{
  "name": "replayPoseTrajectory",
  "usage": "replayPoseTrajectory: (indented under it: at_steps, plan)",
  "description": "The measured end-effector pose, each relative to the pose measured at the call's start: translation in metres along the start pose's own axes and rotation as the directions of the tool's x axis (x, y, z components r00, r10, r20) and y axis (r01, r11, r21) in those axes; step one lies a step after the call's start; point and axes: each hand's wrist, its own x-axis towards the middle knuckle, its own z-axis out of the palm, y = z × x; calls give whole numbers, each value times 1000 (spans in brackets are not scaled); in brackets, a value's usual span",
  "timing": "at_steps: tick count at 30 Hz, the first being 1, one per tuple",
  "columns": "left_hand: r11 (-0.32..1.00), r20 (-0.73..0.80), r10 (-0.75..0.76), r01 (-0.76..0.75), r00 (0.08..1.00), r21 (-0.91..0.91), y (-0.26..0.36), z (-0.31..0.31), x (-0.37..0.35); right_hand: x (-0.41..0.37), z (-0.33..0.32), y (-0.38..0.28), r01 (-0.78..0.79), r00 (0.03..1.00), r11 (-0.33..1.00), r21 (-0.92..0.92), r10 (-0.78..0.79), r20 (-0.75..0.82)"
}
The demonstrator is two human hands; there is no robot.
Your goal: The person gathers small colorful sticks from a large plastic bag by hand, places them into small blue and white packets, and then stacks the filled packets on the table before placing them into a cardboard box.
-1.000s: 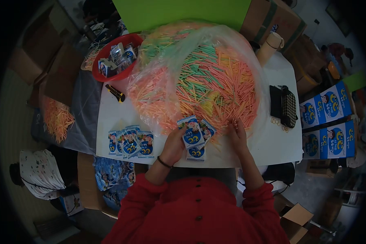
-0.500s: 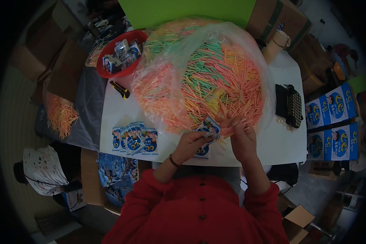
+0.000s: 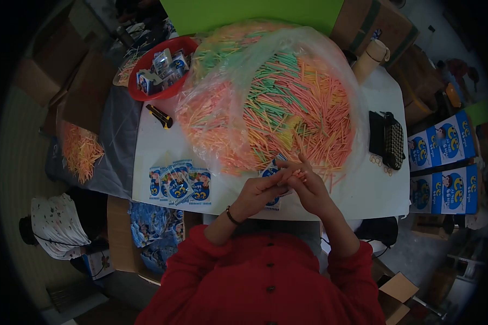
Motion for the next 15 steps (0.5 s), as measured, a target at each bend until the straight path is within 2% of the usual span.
replayPoseTrajectory:
  at_steps: [2, 5, 7, 9, 10, 12, 13, 15]
  plan:
    - [985, 40, -3, 9, 999, -170, 9, 4, 2, 0, 1, -2, 20, 1000, 1000, -9, -20, 5]
    - [986, 96, -32, 47, 995, -162, -2, -3, 3, 3, 0, -3, 41, 999, 998, -51, -40, 32]
    - [984, 81, 2, 13, 997, -177, 2, -2, 8, 5, -1, -5, 41, 998, 995, -86, -37, 48]
    - [981, 69, 37, -23, 997, -191, 4, -3, 14, 8, -2, -7, -44, 999, 983, 179, 40, 24]
    - [983, 70, 24, -11, 997, -181, 3, -4, 17, 11, -4, -7, -41, 999, 983, 178, 38, 24]
    - [986, 73, 16, -3, 997, -169, 2, -4, 20, 14, -7, -7, 34, 999, 916, 401, -14, -53]
    - [989, 63, 23, -13, 998, -146, 2, -4, 21, 14, -8, -5, 37, 998, 916, 399, -17, -54]
    - [992, 51, 29, -23, 998, -123, 3, -4, 19, 13, -10, -1, 79, 966, 911, 405, 31, -256]
